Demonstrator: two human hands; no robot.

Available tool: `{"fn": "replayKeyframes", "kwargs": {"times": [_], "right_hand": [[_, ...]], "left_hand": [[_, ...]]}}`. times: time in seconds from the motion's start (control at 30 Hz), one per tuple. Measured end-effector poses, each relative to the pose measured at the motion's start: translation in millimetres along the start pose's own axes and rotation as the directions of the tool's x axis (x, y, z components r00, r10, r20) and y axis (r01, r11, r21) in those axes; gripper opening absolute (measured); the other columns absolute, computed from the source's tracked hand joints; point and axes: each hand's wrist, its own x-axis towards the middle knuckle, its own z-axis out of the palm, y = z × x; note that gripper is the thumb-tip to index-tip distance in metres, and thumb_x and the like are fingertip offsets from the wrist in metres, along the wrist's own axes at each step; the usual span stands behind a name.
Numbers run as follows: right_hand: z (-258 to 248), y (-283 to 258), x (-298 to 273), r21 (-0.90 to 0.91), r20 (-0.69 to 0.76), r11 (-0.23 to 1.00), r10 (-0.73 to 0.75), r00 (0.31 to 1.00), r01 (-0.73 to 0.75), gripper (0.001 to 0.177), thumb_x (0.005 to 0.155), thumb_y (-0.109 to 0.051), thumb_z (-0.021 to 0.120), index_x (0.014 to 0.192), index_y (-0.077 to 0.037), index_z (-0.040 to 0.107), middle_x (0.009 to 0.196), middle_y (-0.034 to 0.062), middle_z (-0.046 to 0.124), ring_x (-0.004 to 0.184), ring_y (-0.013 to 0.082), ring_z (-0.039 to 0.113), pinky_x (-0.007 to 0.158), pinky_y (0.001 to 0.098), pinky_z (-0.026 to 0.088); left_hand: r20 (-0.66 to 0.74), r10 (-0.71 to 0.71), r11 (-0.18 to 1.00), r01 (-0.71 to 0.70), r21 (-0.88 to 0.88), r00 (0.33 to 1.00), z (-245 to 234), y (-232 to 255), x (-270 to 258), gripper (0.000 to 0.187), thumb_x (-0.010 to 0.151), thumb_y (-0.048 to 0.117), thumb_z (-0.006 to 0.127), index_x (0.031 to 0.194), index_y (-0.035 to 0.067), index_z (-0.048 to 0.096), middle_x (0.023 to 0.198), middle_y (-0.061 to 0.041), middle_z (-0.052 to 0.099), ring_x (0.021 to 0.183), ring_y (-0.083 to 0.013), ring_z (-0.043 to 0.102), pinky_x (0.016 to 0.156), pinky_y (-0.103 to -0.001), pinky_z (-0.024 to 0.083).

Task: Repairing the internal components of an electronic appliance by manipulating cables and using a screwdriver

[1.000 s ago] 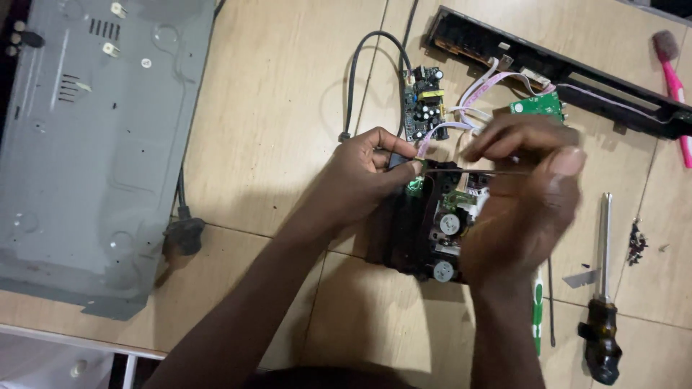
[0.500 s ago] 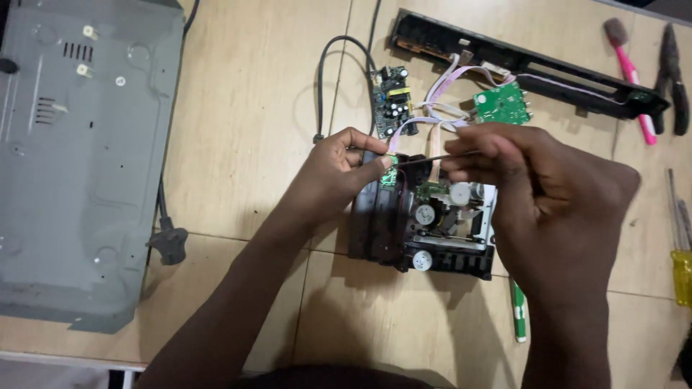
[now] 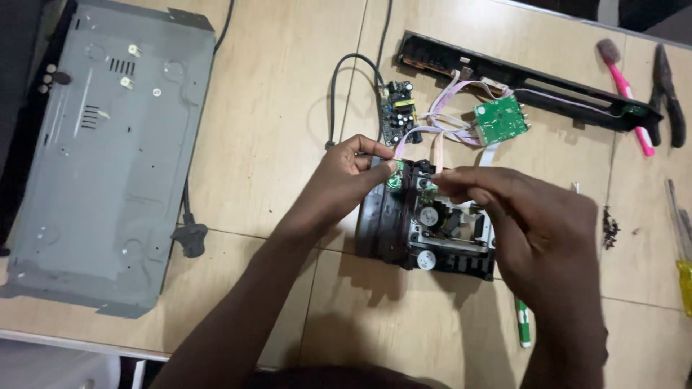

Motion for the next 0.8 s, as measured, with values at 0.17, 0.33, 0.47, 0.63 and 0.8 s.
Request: {"fn": "replayKeyframes", "kwargs": {"times": [0.17, 0.33, 0.47, 0.63, 0.8], "right_hand": [[14, 20, -46, 0.282, -0.191, 0.948, 0.205, 0.960, -0.146, 0.034, 0.108, -0.017, 0.047, 0.121, 0.009, 0.066, 0.117, 0.0237, 0.073, 0.102, 0.0317, 0.078, 0.095, 0.0400, 0.066], [25, 53, -103, 0.797, -0.409, 0.587, 0.699, 0.587, -0.144, 0.040, 0.108, -0.043, 0.051, 0.132, -0.010, 0.050, 0.130, 0.0324, 0.066, 0.117, 0.0370, 0.073, 0.105, 0.0365, 0.062], [23, 85, -150, 0.808, -0.504, 0.584, 0.751, 0.427, -0.073, 0.020, 0.114, -0.026, 0.052, 0.121, -0.008, 0.056, 0.124, 0.0247, 0.072, 0.109, 0.0282, 0.077, 0.096, 0.0272, 0.065], [23, 110, -193, 0.681, -0.629, 0.728, 0.640, 0.442, -0.086, 0.013, 0.112, -0.012, 0.055, 0.114, -0.005, 0.044, 0.131, 0.0413, 0.062, 0.116, 0.0408, 0.072, 0.100, 0.0358, 0.064], [21, 89, -186, 0.480, -0.625, 0.767, 0.640, 0.447, -0.426, 0.013, 0.102, -0.004, 0.066, 0.112, 0.005, 0.067, 0.116, 0.0225, 0.073, 0.105, 0.0246, 0.074, 0.095, 0.0328, 0.063]], "left_hand": [[0.003, 0.053, 0.999, -0.053, 0.007, 0.999, 2, -7, 1, 0.018, 0.089, 0.023, 0.071, 0.103, 0.014, 0.068, 0.097, -0.004, 0.076, 0.097, -0.0100, 0.070, 0.095, -0.026, 0.051], [0.028, 0.173, 0.985, -0.173, -0.025, 0.984, 3, -18, 3, 0.024, 0.088, 0.031, 0.071, 0.104, 0.014, 0.066, 0.110, -0.007, 0.074, 0.098, -0.0123, 0.067, 0.089, -0.028, 0.047], [0.030, 0.173, 0.982, -0.171, -0.081, 0.984, 5, -36, 17, 0.029, 0.087, 0.029, 0.075, 0.108, 0.012, 0.068, 0.098, -0.006, 0.072, 0.083, -0.0085, 0.060, 0.076, -0.021, 0.045], [0.002, 0.146, 0.976, -0.144, -0.164, 0.989, 7, -32, 16, 0.025, 0.088, 0.018, 0.078, 0.108, 0.007, 0.067, 0.090, -0.006, 0.067, 0.082, -0.0103, 0.057, 0.077, -0.022, 0.044], [-0.014, 0.097, 0.975, -0.098, -0.199, 0.995, 11, -23, 9, 0.026, 0.089, 0.014, 0.077, 0.110, 0.005, 0.066, 0.090, -0.006, 0.064, 0.087, -0.0103, 0.058, 0.086, -0.023, 0.047]]}}
